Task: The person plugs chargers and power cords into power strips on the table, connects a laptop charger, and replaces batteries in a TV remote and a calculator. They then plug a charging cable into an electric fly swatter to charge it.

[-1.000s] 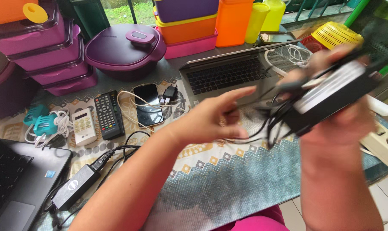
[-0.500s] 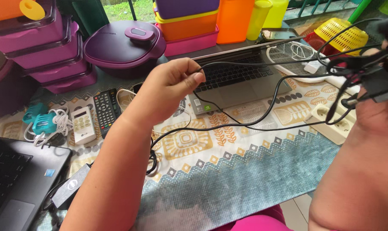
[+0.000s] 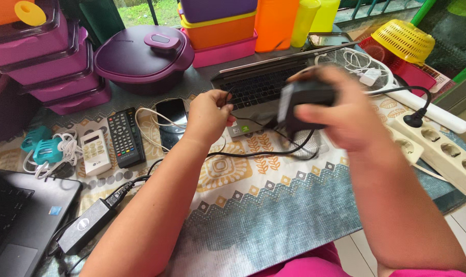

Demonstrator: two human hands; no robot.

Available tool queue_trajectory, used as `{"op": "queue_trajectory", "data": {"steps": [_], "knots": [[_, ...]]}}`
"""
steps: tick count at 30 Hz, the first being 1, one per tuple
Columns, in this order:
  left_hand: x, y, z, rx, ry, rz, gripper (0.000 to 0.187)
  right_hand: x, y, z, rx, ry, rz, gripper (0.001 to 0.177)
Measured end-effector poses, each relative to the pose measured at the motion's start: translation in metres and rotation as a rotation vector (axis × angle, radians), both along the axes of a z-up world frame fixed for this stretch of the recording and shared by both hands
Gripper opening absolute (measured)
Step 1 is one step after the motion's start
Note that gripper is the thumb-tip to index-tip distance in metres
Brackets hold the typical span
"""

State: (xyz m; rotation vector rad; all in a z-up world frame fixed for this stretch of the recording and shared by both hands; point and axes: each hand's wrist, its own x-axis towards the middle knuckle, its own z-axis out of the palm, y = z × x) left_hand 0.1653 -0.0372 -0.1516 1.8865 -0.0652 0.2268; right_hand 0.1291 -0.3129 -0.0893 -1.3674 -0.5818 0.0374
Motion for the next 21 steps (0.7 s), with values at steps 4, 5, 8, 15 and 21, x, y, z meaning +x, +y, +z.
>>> {"op": "queue_trajectory", "data": {"steps": [4, 5, 8, 15, 21], "knots": [[0.009, 0.006, -0.013, -0.061, 0.078, 0.006, 0.037, 0.029, 0.046, -0.031, -0.050, 0.475, 0.161, 0.050], [0.010, 0.007, -0.014, -0.086, 0.095, 0.000, 0.039, 0.034, 0.053, -0.040, -0.069, 0.497, 0.181, 0.050], [0.013, 0.011, -0.016, -0.049, 0.106, -0.005, 0.043, 0.055, 0.070, -0.063, -0.090, 0.519, 0.213, 0.056], [0.016, 0.016, -0.024, 0.358, 0.100, 0.055, 0.043, 0.107, 0.092, -0.087, -0.250, 0.406, 0.054, 0.070], [0.013, 0.010, -0.022, 0.449, 0.175, -0.013, 0.082, 0.119, 0.101, -0.085, -0.457, 0.204, -0.031, 0.063]]}}
